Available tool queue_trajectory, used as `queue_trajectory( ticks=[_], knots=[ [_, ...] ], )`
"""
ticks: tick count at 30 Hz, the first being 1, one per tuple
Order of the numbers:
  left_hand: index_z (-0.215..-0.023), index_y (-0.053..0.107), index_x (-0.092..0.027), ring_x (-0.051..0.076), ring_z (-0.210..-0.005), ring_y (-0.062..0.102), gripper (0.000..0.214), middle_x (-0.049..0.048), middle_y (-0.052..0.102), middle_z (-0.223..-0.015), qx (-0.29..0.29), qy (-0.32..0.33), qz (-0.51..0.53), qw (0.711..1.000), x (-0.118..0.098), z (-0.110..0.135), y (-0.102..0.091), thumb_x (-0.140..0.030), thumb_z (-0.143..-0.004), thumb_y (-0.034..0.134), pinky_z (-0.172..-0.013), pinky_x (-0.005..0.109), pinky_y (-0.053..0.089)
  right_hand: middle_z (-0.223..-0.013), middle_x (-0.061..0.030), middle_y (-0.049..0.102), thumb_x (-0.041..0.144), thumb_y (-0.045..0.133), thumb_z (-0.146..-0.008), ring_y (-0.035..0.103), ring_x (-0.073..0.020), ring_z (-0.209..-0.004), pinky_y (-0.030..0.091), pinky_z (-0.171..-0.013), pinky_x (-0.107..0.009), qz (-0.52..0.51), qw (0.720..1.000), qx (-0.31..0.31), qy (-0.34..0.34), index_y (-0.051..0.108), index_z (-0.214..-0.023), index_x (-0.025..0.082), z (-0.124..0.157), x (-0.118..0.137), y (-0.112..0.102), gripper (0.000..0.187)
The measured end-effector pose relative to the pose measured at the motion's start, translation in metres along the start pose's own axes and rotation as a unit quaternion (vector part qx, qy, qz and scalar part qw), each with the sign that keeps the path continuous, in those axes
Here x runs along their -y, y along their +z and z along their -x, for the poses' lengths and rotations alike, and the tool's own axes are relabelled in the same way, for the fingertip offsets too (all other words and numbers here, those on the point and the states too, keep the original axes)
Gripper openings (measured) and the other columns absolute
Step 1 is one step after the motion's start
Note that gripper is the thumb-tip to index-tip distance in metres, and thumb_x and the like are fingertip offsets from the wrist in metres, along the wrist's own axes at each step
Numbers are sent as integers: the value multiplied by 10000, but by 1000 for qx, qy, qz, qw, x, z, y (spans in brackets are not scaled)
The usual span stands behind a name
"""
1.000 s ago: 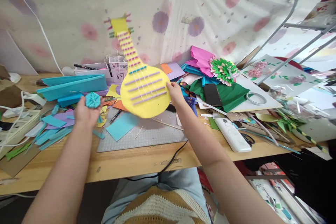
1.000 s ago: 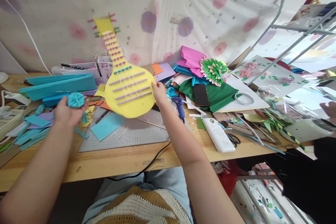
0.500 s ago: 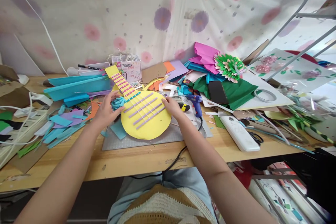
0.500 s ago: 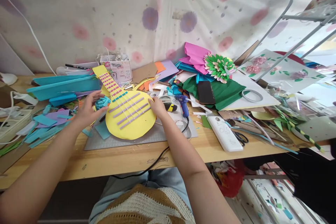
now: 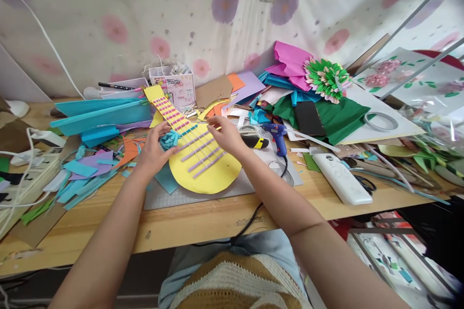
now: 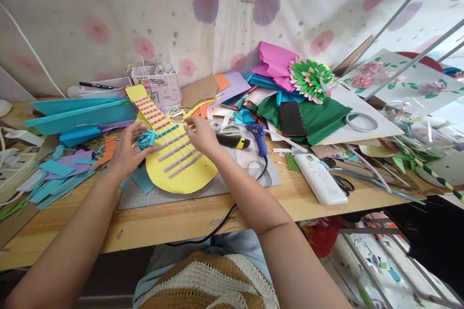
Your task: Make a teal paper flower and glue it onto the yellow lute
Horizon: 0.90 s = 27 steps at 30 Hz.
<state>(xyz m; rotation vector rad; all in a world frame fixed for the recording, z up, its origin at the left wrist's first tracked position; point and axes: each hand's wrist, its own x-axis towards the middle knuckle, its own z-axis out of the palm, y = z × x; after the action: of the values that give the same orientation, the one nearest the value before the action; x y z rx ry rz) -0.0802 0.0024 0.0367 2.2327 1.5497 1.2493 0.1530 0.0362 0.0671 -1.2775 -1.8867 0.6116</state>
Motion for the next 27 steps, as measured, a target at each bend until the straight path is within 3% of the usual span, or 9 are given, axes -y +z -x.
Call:
queue_trajectory(
  ticks=[3,9,16,27],
  knots=[
    [-1325,330,-259,223,-1137,518,696,89,514,-1212,2,-5,-10,1000,-2,1,-1,-342,-724,672,-966,403,441,-983,-42,639,241,527,-822,581,-121,-789,469,-746,-280,-76,995,71,-4,593,-999,182,-12,12,23,199],
    [-1320,345,-238,232,-1133,519,625,95,516,-1227,66,26,-73,995,-5,-1,-5,-367,-771,616,-949,414,442,-991,-27,636,212,577,-787,575,-112,-815,469,-766,-270,-96,990,97,-25,605,-956,175,-18,22,53,176],
    [-1328,336,-226,223,-1129,525,623,93,517,-1243,96,4,-81,992,-7,-3,-6,-355,-781,605,-955,407,436,-977,-23,645,177,573,-785,571,-111,-825,462,-788,-268,-104,989,101,-30,611,-961,172,-19,16,61,180],
    [-1322,358,-262,238,-1218,463,670,80,466,-1327,86,-24,-52,995,-13,-3,-5,-378,-733,656,-1017,430,393,-932,-25,616,209,580,-794,554,-141,-875,427,-835,-298,-54,993,86,-61,614,-962,194,-14,14,65,171]
  ],
)
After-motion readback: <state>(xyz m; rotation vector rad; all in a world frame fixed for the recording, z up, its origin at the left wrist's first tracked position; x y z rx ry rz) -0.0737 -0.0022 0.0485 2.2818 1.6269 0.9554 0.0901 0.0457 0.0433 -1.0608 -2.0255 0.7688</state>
